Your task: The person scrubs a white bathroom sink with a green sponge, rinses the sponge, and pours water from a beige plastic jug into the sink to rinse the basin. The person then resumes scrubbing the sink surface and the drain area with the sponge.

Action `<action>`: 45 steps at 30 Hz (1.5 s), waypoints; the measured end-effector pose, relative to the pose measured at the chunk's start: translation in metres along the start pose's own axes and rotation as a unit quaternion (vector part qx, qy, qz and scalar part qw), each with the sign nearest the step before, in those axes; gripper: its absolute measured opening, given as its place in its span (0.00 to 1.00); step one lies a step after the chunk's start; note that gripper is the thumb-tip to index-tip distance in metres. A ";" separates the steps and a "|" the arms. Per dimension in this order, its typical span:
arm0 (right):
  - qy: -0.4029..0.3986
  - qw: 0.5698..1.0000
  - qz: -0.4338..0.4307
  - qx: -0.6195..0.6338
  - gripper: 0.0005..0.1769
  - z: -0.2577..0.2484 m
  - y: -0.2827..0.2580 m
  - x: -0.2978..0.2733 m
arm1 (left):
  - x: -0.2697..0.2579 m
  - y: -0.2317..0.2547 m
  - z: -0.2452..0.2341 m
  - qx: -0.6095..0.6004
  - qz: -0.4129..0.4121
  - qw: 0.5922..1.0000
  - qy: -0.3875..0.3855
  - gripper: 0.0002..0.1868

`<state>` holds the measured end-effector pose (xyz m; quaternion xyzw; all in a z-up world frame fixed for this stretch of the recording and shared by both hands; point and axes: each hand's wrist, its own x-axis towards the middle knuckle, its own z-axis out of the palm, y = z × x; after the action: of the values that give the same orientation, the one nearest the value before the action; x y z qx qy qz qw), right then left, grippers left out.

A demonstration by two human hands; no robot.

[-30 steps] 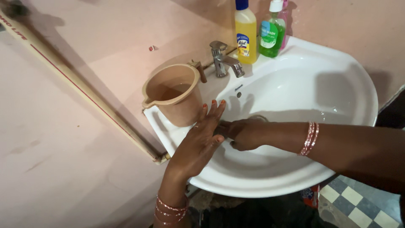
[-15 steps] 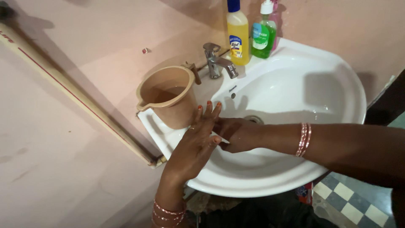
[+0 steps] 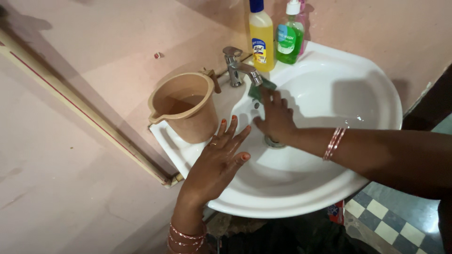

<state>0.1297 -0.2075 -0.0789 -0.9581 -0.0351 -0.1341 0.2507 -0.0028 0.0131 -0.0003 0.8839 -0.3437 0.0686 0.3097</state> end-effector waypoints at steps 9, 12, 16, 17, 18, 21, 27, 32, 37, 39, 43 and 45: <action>-0.034 0.999 -0.001 -0.005 0.50 -0.007 -0.020 -0.004 | 0.004 -0.002 0.007 0.093 -0.002 0.995 -0.017 0.36; -0.006 0.996 -0.013 -0.088 0.55 -0.021 -0.010 -0.002 | 0.004 -0.001 0.009 0.132 -0.005 0.990 -0.049 0.42; -0.042 0.991 -0.102 -0.077 0.59 -0.007 -0.010 -0.013 | 0.005 0.000 0.012 0.172 -0.004 0.982 -0.074 0.48; -0.056 0.992 -0.110 -0.015 0.61 -0.002 -0.009 -0.012 | 0.005 0.000 0.013 0.180 -0.008 0.981 -0.075 0.48; -0.069 0.990 -0.117 0.047 0.64 0.003 -0.008 -0.010 | 0.006 0.000 0.014 0.189 -0.012 0.979 -0.076 0.49; -0.061 0.991 -0.038 0.113 0.64 0.010 0.007 0.006 | 0.004 0.001 0.014 0.212 -0.018 0.974 -0.080 0.48; 0.000 0.988 -0.139 0.064 0.62 0.037 0.032 0.011 | 0.003 0.006 0.012 0.215 -0.017 0.974 -0.069 0.49; -0.001 0.989 -0.070 0.129 0.61 0.041 0.030 0.021 | 0.005 0.006 0.011 0.213 -0.029 0.973 -0.079 0.49; -0.009 0.987 0.006 0.160 0.57 0.028 0.040 0.031 | 0.005 0.002 0.013 0.238 -0.030 0.967 -0.091 0.48; 0.002 0.990 -0.080 0.113 0.58 0.037 0.040 0.022 | 0.004 0.002 0.014 0.226 -0.024 0.971 -0.078 0.48; 0.036 0.986 -0.083 0.142 0.57 0.038 0.036 0.031 | 0.004 0.002 0.013 0.216 -0.013 0.975 -0.057 0.49; 0.016 0.989 0.006 0.144 0.54 0.020 0.039 0.047 | 0.004 0.001 0.013 0.217 -0.020 0.974 -0.064 0.49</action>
<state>0.1848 -0.2318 -0.1017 -0.9097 -0.0446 -0.1418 0.3878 -0.0020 0.0028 -0.0089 0.9393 -0.3217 0.0787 0.0895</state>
